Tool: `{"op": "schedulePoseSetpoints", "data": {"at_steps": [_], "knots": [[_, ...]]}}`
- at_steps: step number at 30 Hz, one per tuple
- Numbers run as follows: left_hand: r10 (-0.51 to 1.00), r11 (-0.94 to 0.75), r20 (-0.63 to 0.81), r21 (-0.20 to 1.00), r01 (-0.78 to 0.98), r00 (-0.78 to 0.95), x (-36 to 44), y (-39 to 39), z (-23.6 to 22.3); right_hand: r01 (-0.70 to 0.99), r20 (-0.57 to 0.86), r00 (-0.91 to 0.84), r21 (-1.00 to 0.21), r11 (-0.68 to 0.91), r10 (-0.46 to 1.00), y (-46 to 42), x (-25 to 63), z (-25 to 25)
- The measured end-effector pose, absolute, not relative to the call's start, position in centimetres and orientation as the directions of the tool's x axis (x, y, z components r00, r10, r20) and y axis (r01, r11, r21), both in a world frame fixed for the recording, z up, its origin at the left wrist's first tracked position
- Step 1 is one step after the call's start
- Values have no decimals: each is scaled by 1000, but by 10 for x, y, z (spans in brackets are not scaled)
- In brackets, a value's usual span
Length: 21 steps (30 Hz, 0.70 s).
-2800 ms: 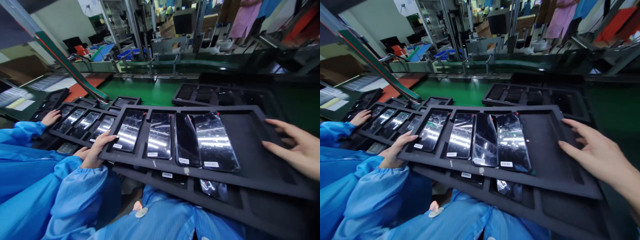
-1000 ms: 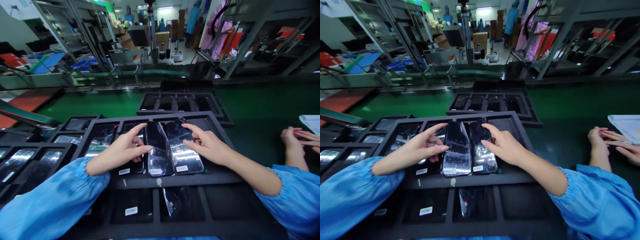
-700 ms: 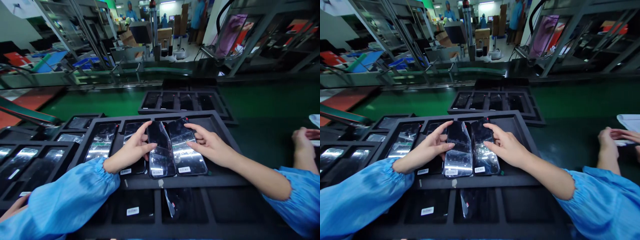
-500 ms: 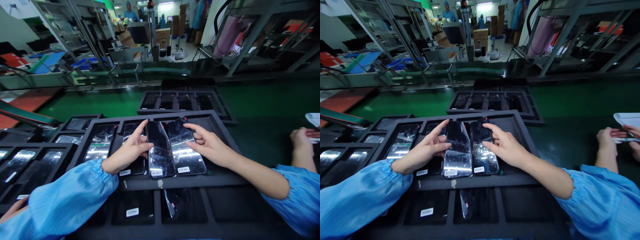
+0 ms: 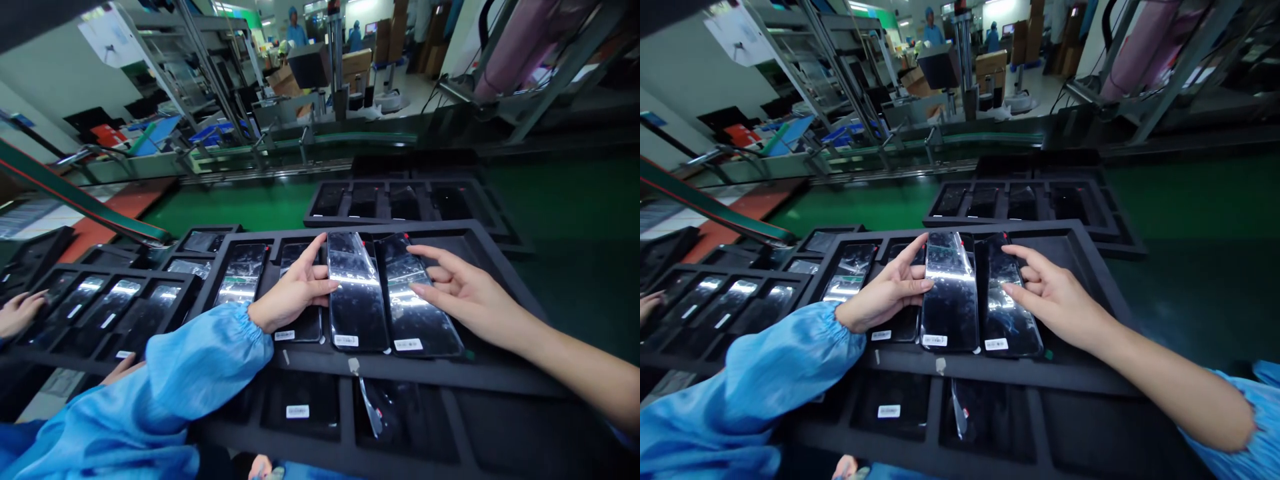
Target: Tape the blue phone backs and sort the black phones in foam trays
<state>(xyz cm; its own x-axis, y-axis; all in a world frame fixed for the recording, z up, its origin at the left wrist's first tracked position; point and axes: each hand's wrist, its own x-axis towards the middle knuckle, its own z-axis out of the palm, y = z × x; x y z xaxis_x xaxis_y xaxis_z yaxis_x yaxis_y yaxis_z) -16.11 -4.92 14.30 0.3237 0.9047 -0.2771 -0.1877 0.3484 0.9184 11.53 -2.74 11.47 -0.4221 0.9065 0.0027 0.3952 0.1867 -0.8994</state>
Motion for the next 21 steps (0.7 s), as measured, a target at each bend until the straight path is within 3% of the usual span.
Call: {"op": "schedulePoseSetpoints", "data": {"at_steps": [15,21], "knots": [[899,338,-257,921,-191,354,-162,-50,141,402,13,-417,-894,197,909,-26,116,111],[964,206,-149,942,-264,222,-173,-50,149,296,36,-431,-938,179,902,-30,113,117]]}}
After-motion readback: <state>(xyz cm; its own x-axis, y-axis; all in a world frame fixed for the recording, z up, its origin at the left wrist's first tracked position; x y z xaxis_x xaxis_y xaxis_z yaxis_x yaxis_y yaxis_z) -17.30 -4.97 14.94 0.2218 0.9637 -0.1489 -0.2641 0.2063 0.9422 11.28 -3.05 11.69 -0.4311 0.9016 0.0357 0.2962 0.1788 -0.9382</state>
